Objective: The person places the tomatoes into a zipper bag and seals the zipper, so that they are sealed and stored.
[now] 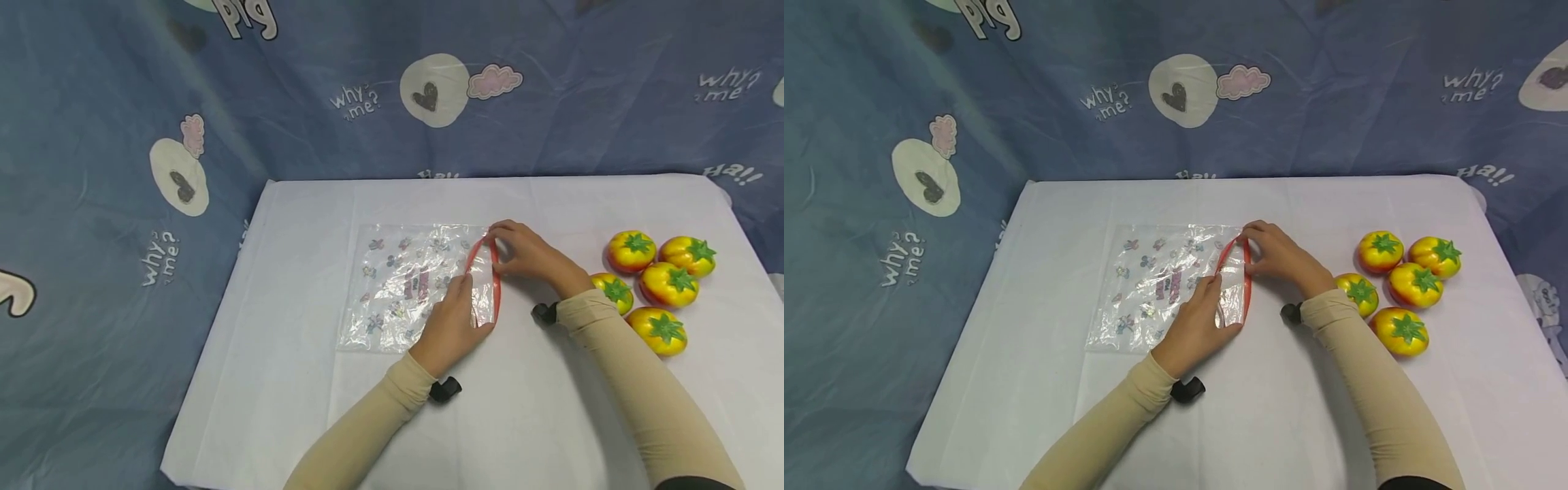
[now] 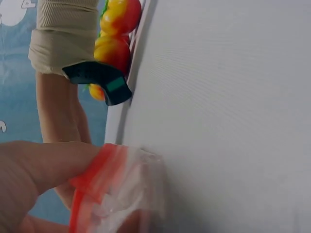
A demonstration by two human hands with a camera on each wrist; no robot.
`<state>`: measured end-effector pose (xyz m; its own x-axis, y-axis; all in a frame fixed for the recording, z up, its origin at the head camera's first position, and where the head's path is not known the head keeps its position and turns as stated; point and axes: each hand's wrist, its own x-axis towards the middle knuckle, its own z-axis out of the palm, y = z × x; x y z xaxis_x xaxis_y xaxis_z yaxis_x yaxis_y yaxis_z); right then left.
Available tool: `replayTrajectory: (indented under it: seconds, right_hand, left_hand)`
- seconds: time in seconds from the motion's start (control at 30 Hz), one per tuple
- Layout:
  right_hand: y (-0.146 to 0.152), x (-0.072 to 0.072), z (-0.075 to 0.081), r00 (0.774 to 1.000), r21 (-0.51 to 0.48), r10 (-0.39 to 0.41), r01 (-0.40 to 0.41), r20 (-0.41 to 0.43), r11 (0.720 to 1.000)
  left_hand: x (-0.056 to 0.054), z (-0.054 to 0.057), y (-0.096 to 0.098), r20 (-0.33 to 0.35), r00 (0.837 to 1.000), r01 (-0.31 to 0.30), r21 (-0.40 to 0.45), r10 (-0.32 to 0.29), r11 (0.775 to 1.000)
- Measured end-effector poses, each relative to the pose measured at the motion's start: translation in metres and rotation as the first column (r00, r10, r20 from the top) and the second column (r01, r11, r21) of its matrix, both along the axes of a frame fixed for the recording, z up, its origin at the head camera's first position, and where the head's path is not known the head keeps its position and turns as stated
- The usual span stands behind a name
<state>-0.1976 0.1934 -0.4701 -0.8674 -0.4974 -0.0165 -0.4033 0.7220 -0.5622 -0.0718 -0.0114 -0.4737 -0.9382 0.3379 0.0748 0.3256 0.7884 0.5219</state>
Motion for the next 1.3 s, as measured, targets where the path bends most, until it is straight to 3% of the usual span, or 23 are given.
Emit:
replayTrajectory:
  seconds: [0.27,0.43,0.63,0.87,1.1,1.3]
  right_hand:
    - [-0.003,-0.001,0.001,0.999,0.021,0.029,-0.029,0.02,0.999]
    - [-0.006,-0.001,0.001,0.999,0.021,0.044,-0.045,0.025,0.999]
    - [-0.008,0.0,0.0,0.999,0.022,0.052,-0.052,0.005,0.998]
    - [-0.007,0.0,0.0,0.998,-0.011,0.057,-0.057,-0.024,0.998]
    - [-0.007,0.005,0.003,1.0,0.017,0.015,-0.015,0.001,1.0]
    - [-0.003,0.018,0.008,0.996,-0.043,-0.004,0.0,-0.084,0.999]
  left_hand:
    - [-0.002,-0.007,-0.013,0.002,1.0,-0.03,0.167,0.03,0.985]
    - [-0.002,-0.009,-0.019,0.012,0.999,-0.038,0.292,0.036,0.956]
    - [-0.003,-0.016,-0.023,0.003,0.999,-0.031,0.36,0.032,0.932]
    - [-0.006,-0.026,-0.027,0.03,0.999,-0.027,0.479,0.014,0.877]
    - [-0.007,-0.03,-0.029,0.052,0.998,-0.045,0.512,0.021,0.858]
    - [-0.007,-0.031,-0.028,0.059,0.998,-0.05,0.519,0.023,0.853]
